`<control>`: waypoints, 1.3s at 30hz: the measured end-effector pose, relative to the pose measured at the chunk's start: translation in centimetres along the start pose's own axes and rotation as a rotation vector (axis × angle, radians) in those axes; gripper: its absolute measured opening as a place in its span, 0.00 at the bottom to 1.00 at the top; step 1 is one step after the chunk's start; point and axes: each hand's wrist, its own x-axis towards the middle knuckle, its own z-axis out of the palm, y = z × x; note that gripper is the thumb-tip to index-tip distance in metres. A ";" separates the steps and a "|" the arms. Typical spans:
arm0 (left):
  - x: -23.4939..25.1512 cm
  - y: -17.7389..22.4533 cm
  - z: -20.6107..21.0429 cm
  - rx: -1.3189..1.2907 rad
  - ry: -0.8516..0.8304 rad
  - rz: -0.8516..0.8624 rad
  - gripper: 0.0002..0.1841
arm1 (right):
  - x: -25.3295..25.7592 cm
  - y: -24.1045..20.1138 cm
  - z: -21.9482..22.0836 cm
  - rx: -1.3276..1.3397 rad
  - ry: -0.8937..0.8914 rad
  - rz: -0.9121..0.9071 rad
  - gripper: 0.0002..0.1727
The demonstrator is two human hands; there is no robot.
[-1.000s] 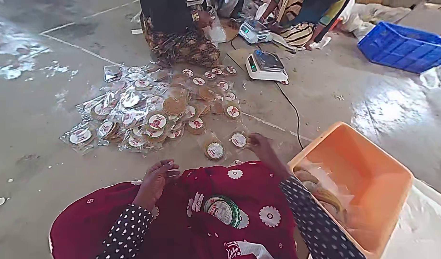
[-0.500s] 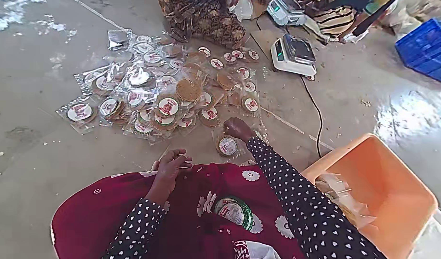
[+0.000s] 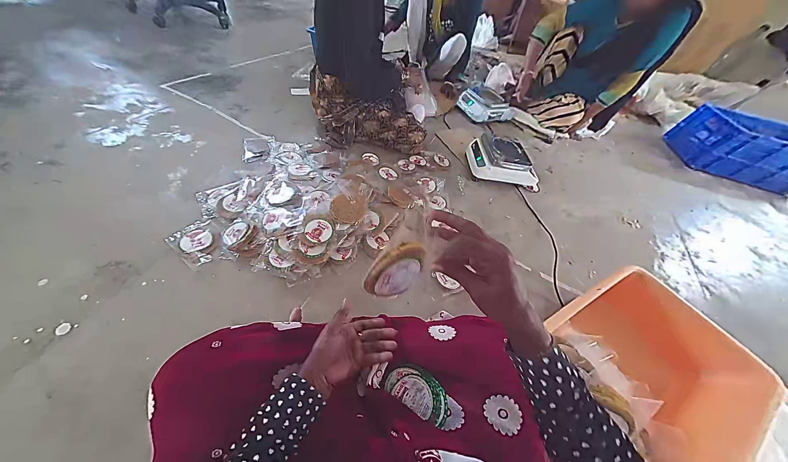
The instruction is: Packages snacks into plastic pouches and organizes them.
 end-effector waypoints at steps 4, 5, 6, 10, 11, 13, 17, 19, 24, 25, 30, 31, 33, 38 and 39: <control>-1.8 -3.6 5.1 -0.251 -0.286 0.091 0.30 | -5.9 -0.7 0.0 0.294 0.083 0.011 0.04; -2.4 -4.2 6.6 -0.304 -0.175 0.130 0.17 | -7.5 -0.3 0.0 0.324 0.106 0.041 0.06; -3.0 -4.6 7.8 -0.302 -0.065 0.168 0.12 | -9.1 0.0 -0.1 0.342 0.129 0.076 0.07; -3.6 -5.1 9.4 -0.081 0.117 0.241 0.16 | -13.6 0.5 -1.0 0.330 0.191 0.209 0.09; -3.6 -5.2 9.5 -0.048 0.116 0.252 0.17 | -14.2 0.6 -1.1 0.329 0.189 0.221 0.08; -3.7 -5.4 9.6 -0.002 0.128 0.261 0.16 | -15.0 0.9 -1.2 0.344 0.199 0.232 0.07; -3.5 -5.7 9.4 0.025 0.161 0.279 0.15 | -15.3 1.8 -1.0 0.361 0.186 0.249 0.06; -3.6 -5.7 9.4 0.028 0.167 0.290 0.15 | -15.1 1.9 -0.8 0.372 0.173 0.263 0.07; -4.0 -5.4 9.0 0.046 0.171 0.305 0.14 | -14.6 1.6 -0.4 0.413 0.156 0.273 0.08; -4.1 -5.3 8.9 0.045 0.172 0.302 0.14 | -14.4 1.3 -0.4 0.398 0.154 0.267 0.08; -4.1 -5.1 8.8 -0.005 0.195 0.228 0.16 | -12.7 -2.2 -0.6 0.221 0.087 0.125 0.04; -4.1 -5.1 8.6 -0.025 0.183 0.216 0.17 | -12.3 -3.0 -0.5 0.210 0.069 0.098 0.03; -3.9 -5.2 8.5 -0.038 0.143 0.207 0.21 | -11.6 -4.4 -0.2 0.224 0.027 0.061 0.01; -4.1 -6.5 9.0 -0.075 0.164 0.124 0.30 | -9.9 -7.7 2.2 0.172 -0.073 -0.041 0.06; -4.3 -7.1 8.1 -0.120 0.053 0.102 0.32 | -9.7 -8.1 2.7 0.149 -0.088 -0.061 0.06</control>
